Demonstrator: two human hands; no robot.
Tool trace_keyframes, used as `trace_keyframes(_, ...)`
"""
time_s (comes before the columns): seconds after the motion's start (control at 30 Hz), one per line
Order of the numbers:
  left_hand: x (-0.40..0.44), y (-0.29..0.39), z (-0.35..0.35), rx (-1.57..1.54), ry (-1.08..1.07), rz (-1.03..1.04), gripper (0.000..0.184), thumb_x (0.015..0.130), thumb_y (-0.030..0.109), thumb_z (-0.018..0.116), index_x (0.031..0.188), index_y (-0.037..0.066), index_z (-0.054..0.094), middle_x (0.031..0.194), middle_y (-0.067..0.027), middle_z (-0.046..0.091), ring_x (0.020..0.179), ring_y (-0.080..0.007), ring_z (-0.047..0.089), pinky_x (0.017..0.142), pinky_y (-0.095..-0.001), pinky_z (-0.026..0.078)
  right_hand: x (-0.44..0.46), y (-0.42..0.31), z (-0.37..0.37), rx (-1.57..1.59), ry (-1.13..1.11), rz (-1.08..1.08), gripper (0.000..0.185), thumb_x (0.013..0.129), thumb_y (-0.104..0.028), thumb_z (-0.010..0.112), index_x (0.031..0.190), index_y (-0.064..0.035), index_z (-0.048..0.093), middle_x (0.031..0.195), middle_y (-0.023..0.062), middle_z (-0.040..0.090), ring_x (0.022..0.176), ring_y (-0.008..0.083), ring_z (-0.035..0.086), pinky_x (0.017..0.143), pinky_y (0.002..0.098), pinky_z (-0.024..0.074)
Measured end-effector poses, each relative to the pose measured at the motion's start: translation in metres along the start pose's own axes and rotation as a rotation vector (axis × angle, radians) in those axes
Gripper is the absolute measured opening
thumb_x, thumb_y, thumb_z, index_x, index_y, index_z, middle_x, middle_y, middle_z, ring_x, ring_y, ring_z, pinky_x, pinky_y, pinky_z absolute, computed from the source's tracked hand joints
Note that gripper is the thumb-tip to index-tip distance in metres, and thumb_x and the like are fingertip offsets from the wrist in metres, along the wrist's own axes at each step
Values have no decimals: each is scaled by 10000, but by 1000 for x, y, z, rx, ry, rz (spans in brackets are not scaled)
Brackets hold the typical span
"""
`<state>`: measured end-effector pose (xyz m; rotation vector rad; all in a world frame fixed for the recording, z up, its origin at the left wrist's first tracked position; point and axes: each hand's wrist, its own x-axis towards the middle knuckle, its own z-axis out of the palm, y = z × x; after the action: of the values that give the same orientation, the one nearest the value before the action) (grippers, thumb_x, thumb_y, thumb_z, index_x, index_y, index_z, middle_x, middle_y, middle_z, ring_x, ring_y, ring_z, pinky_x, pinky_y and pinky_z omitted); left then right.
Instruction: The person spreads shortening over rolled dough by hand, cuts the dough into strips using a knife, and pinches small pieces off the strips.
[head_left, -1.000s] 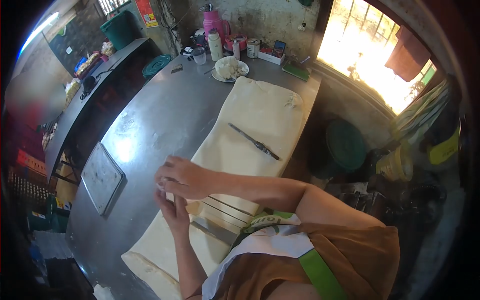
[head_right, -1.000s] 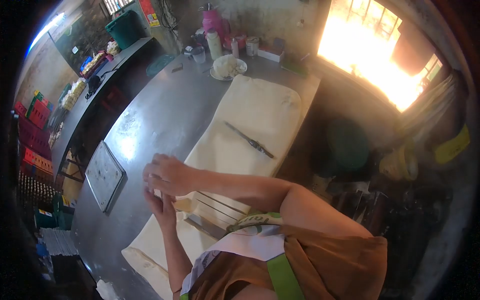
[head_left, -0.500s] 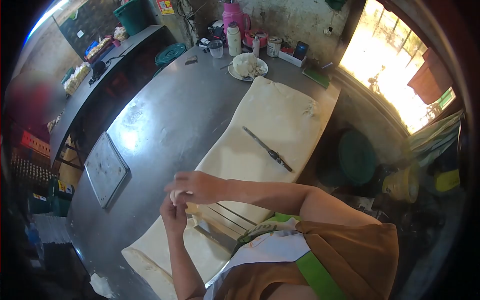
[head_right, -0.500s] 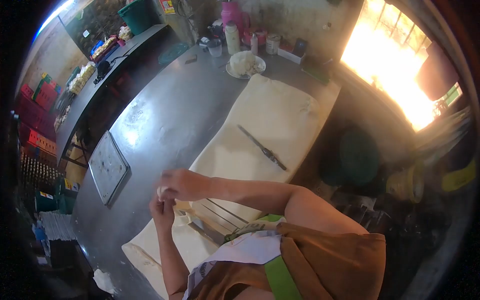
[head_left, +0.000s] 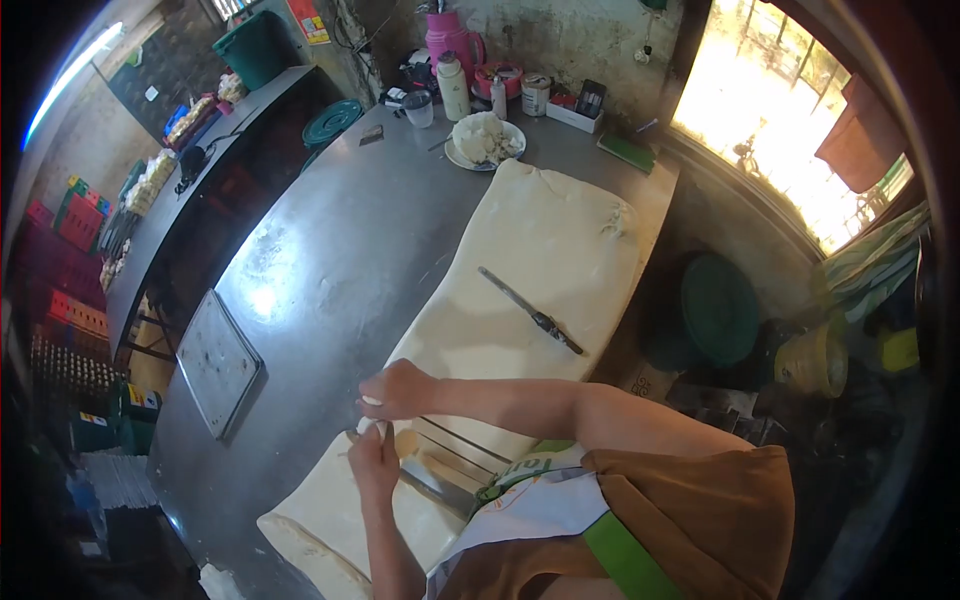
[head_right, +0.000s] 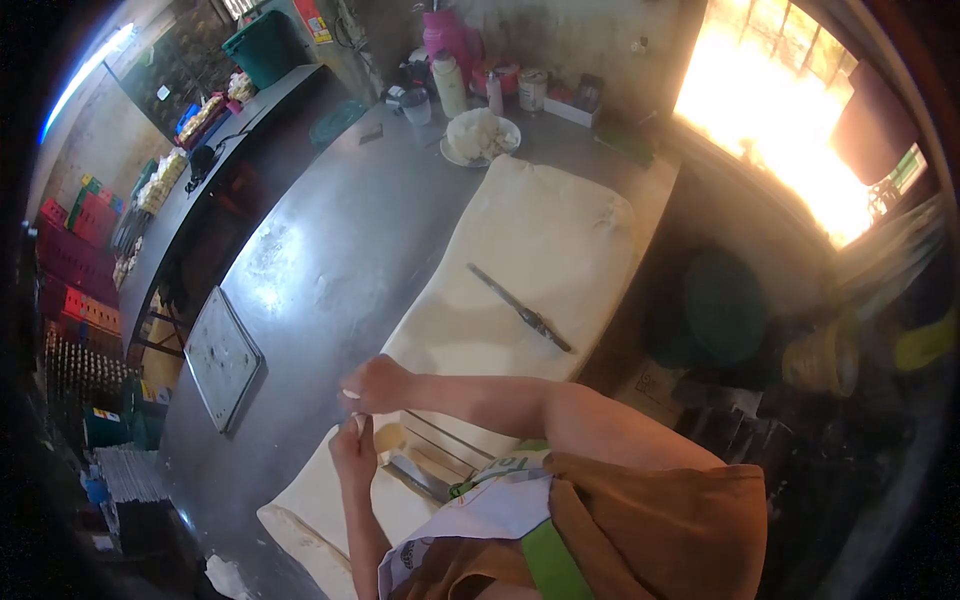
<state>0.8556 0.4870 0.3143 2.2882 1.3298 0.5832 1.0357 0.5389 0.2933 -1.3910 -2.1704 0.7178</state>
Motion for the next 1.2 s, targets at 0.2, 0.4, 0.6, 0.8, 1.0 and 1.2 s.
trace_keyframes(0.2, -3, 18, -23, -538, 282, -111, 185, 882, 43, 630, 1063, 11, 646, 799, -77, 661, 785, -190, 640, 686, -319, 490, 6, 7, 13, -45, 462, -180, 335, 813, -294, 708, 1051, -76, 621, 972, 122, 633, 922, 335, 626, 778, 426, 495)
trace_keyframes(0.4, 24, 46, -34, -573, 528, 137, 232, 891, -26, 539, 1116, -37, 597, 903, -63, 649, 831, -143, 615, 785, -298, 496, -8, -50, -15, 411, 153, -375, 298, 797, -296, 696, 1014, -97, 650, 968, 56, 641, 1039, 295, 610, 814, 440, 481)
trace_keyframes(0.6, 10, -40, -12, -519, 0, -154, 217, 878, -46, 531, 1086, -37, 594, 943, -75, 639, 855, -143, 610, 766, -301, 500, -20, -52, -29, 34, 301, -418, 256, 802, -298, 719, 930, -86, 655, 912, 99, 627, 907, 319, 619, 797, 412, 486)
trace_keyframes(0.8, -8, -25, 20, -448, 289, 55, 132, 841, -23, 600, 958, -8, 658, 787, -163, 657, 813, -199, 646, 721, -336, 486, -30, -54, 0, 282, 339, -87, 261, 804, -327, 728, 892, -90, 662, 914, 92, 655, 965, 308, 626, 797, 399, 489)
trace_keyframes(1.0, -38, -10, -10, -369, 4, 97, 319, 877, -42, 589, 1192, 7, 591, 978, -46, 604, 916, -149, 593, 743, -250, 475, -16, 0, 21, -105, 349, 94, 285, 824, -334, 713, 938, -79, 654, 990, 141, 648, 975, 338, 630, 786, 415, 499)
trace_keyframes(1.2, -14, 6, -26, -375, 342, 58, 382, 869, -12, 612, 1244, 29, 555, 1121, -104, 629, 936, -192, 609, 807, -285, 478, -3, -48, 3, 230, 211, -284, 307, 819, -290, 699, 1025, -72, 635, 1001, 130, 633, 982, 337, 623, 799, 425, 491)
